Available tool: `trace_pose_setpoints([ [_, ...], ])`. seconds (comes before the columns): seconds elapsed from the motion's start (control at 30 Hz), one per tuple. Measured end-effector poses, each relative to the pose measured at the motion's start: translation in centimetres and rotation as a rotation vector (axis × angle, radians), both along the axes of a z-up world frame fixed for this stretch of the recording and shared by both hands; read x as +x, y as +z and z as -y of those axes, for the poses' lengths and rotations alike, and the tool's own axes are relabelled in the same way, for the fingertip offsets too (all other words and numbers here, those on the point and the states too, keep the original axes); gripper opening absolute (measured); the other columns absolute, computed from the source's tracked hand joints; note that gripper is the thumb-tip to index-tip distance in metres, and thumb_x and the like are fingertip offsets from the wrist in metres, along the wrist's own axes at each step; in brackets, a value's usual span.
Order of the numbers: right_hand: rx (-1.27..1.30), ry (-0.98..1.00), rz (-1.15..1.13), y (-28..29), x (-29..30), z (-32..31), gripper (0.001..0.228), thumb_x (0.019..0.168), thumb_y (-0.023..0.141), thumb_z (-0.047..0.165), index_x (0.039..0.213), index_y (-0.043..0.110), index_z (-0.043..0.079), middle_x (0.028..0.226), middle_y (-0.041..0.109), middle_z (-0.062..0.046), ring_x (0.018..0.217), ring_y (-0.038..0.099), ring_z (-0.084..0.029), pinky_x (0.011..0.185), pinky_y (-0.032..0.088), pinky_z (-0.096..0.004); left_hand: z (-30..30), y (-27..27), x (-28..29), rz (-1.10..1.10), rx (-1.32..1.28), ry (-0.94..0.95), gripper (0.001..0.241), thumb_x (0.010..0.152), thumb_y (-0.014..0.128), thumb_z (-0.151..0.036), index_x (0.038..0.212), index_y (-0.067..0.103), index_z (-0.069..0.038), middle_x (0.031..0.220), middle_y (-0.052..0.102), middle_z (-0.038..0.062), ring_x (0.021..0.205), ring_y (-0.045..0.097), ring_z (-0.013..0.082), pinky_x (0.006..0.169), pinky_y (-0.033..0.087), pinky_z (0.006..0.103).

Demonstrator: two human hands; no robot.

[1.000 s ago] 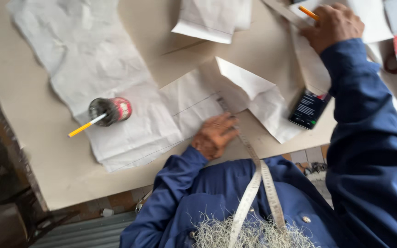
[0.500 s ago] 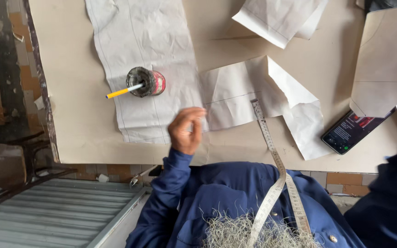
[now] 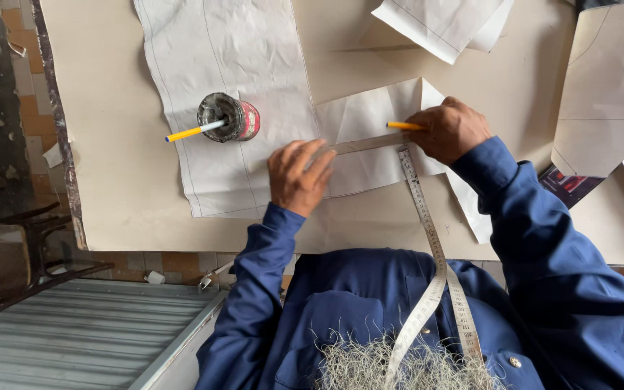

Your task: The person measures and marks lines on a large sheet of paper using a measuring tape, ruler, and pencil. They align a smaller paper template on the sheet and trace its outline, then continue measuring and drawing additional lines to complete the pattern.

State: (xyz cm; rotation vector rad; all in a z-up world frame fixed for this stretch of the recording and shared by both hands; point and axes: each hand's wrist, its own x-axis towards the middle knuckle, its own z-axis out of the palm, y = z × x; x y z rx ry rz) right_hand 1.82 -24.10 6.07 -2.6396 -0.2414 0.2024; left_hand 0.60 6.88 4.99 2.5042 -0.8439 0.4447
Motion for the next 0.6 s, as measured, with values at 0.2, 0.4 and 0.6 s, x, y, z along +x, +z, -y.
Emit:
trace_pose_setpoints([
  [0.2,0.023,-0.181,-0.017,-1.3,0.2,0.8,0.034,0.091,0.082,0.039,0.107,0.079,0.01,0.082,0.071,-0.01,0.083,0.066,-0.028,0.072,0.054,-0.044,-2.7,-2.9,0.7,-0.094,-0.105,0.084,0.027,0.082,0.086,-0.017,0.108,0.079,-0.021,0.113,0.068,-0.005,0.11,0.059,0.0231,0.096,0.044,0.0425],
  [0.4,0.078,-0.18,-0.032,-1.4,0.2,1.1,0.03,0.091,0.081,0.035,0.101,0.078,0.008,0.083,0.074,-0.009,0.083,0.065,-0.028,0.075,0.054,-0.043,-2.4,-3.1,1.1,-0.137,-0.151,0.132,0.028,0.082,0.087,-0.019,0.109,0.08,-0.022,0.106,0.067,-0.006,0.106,0.058,0.0225,0.093,0.043,0.0417],
  [0.6,0.129,-0.214,-0.052,-1.3,0.3,0.9,0.029,0.091,0.082,0.033,0.1,0.078,0.006,0.081,0.072,-0.013,0.067,0.068,-0.027,0.07,0.056,-0.038,-1.9,-2.8,1.2,-0.152,-0.148,0.209,0.028,0.082,0.087,-0.021,0.109,0.08,-0.023,0.107,0.066,-0.006,0.108,0.057,0.0218,0.098,0.04,0.0432],
])
